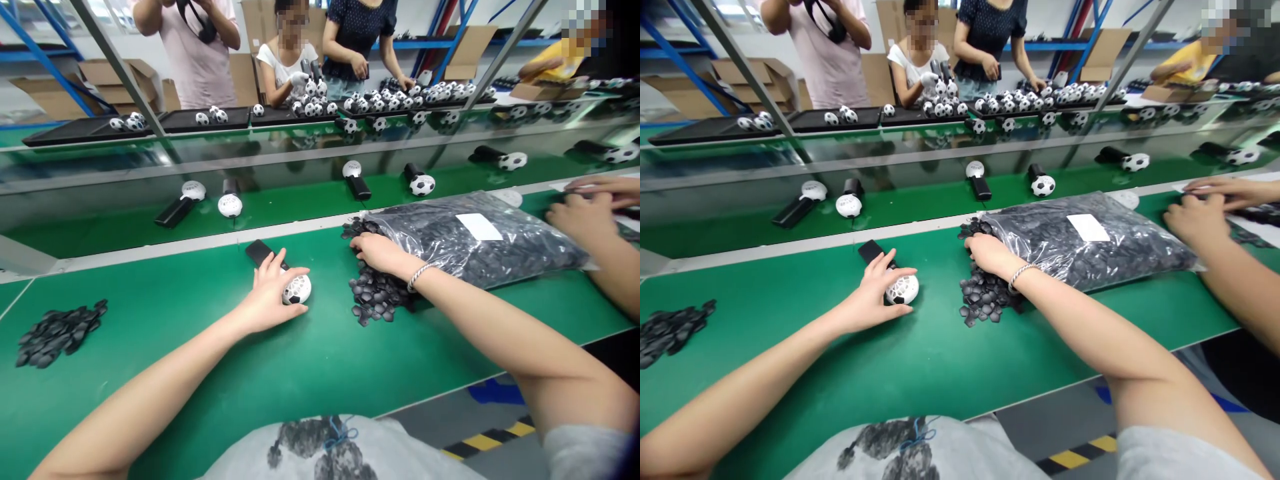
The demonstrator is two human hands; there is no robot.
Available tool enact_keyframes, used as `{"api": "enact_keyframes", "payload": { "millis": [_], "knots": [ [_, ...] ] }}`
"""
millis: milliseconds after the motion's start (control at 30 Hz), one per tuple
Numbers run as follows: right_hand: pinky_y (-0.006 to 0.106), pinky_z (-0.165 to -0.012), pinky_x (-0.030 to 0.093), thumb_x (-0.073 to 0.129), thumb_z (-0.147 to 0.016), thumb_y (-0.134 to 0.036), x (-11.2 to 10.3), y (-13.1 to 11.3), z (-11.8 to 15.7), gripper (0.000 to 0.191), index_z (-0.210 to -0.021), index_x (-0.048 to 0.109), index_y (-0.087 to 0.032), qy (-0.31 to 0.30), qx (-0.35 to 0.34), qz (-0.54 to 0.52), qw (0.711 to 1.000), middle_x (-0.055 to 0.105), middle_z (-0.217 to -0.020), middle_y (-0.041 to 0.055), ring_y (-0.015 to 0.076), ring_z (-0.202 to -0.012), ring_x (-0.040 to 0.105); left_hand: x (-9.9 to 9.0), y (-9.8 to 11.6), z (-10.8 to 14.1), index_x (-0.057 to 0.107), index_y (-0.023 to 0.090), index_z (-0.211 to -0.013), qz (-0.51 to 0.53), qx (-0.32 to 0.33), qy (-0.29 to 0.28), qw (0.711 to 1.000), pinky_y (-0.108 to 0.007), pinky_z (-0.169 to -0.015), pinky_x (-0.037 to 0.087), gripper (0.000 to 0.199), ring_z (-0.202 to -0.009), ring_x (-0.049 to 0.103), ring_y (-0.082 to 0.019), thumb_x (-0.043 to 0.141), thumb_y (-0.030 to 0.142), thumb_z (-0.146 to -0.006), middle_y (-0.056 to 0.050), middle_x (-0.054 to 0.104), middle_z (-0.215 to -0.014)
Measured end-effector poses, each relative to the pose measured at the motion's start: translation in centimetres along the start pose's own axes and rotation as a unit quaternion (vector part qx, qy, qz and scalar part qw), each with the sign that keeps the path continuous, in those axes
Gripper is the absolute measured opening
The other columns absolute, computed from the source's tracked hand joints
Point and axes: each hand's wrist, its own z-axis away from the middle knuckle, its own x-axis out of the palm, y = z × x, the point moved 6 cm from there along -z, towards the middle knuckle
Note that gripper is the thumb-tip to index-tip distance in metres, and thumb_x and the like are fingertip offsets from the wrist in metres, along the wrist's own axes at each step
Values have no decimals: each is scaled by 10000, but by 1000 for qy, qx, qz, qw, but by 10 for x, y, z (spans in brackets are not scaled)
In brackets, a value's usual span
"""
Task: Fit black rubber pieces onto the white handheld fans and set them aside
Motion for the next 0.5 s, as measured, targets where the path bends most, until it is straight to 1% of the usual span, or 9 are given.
{"api": "enact_keyframes", "payload": {
  "millis": [33,67,133,167,233,300,400,467,500],
  "knots": [
    [224,-710,405,545,-758,-126,1,1,2,246,-1000,593,-129,-9,0,-6,1000,628,-935,101,172,-822,584,1,1,1,449,276,-1215,13,-3,7,1000,-609,-1002,127,562,-1318,-32,-364,627,354,-687,-85,164,-1441],
    [215,-695,405,532,-764,-122,1,2,4,241,-998,590,-130,-17,1,-11,1000,636,-905,90,161,-801,587,3,2,2,446,258,-1219,25,5,8,1000,-584,-1020,133,561,-1322,-26,-347,621,350,-693,-90,240,-1415],
    [201,-678,405,519,-776,-135,1,2,6,224,-989,588,-137,-28,1,-22,999,648,-854,67,143,-768,591,4,3,0,428,216,-1234,49,34,-4,998,-521,-1057,139,578,-1333,4,-302,615,311,-696,-91,381,-1337],
    [198,-679,406,512,-784,-149,0,2,6,213,-983,588,-141,-31,-1,-30,999,650,-845,58,136,-759,591,5,3,-1,414,200,-1244,61,44,-13,997,-495,-1065,154,601,-1336,15,-287,619,298,-688,-93,400,-1322],
    [202,-687,406,508,-796,-188,-1,1,7,191,-961,597,-151,-26,4,-47,999,650,-854,50,135,-764,589,4,0,-3,395,188,-1254,84,50,-33,995,-466,-1059,205,643,-1339,18,-280,635,295,-667,-100,349,-1356],
    [212,-682,405,522,-795,-242,-3,3,7,177,-927,612,-164,-7,21,-54,998,646,-878,48,144,-776,585,2,-4,-5,389,196,-1253,96,52,-46,993,-459,-1050,228,647,-1339,7,-278,636,293,-664,-98,288,-1391],
    [223,-647,399,549,-776,-285,-4,6,5,162,-869,627,-177,15,39,-59,997,639,-881,46,154,-763,579,2,-5,-5,384,204,-1250,101,70,-60,991,-462,-1061,197,627,-1341,-17,-260,624,273,-674,-82,296,-1390],
    [219,-635,397,572,-754,-265,-4,6,3,131,-828,626,-171,11,29,-74,997,639,-846,40,144,-732,574,3,-3,-5,375,203,-1252,100,86,-68,989,-464,-1066,177,626,-1342,-23,-248,619,252,-677,-78,303,-1389],
    [212,-632,398,579,-746,-247,-3,4,2,113,-814,623,-168,6,18,-83,996,638,-823,33,135,-714,571,4,-3,-5,374,201,-1251,97,91,-70,989,-472,-1066,164,625,-1342,-26,-249,616,240,-675,-80,282,-1401]
  ]
}}
